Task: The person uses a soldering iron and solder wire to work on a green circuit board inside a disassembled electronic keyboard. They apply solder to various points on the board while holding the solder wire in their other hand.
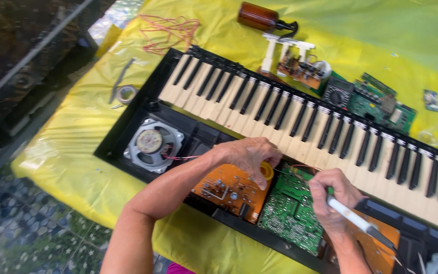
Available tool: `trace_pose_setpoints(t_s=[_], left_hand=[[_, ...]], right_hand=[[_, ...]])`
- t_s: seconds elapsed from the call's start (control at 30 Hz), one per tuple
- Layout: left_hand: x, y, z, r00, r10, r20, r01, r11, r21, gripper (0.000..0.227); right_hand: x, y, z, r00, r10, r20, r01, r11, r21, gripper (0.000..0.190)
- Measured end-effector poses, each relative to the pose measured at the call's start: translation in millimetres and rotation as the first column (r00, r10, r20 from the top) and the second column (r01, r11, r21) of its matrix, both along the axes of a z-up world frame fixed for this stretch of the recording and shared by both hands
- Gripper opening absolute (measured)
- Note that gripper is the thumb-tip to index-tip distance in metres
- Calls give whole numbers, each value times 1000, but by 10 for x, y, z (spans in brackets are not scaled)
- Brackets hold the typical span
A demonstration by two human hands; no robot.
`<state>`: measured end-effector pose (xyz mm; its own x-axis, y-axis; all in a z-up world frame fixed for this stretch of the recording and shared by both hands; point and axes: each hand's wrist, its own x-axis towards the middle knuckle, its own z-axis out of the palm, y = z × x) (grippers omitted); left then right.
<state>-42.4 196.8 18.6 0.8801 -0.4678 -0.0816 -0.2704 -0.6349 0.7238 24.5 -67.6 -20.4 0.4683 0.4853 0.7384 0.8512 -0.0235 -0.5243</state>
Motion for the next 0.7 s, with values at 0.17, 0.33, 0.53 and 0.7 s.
trace_pose_setpoints(t_s=[0.17,0.33,0.53,0.7], left_hand=[[1,-31,39,997,52,-50,-52,999,8,50],[-12,-82,210,974,89,-209,-85,996,27,46],[11,-41,194,962,99,-253,-134,983,-123,53],[16,-38,187,968,136,-212,-168,975,-144,51]], right_hand=[[73,-37,-37,997,-68,-23,70,994,80,29],[64,-23,8,997,-27,-78,37,991,127,28],[19,29,145,993,28,-113,-4,978,206,28],[10,40,221,991,49,-121,-27,984,178,30]])
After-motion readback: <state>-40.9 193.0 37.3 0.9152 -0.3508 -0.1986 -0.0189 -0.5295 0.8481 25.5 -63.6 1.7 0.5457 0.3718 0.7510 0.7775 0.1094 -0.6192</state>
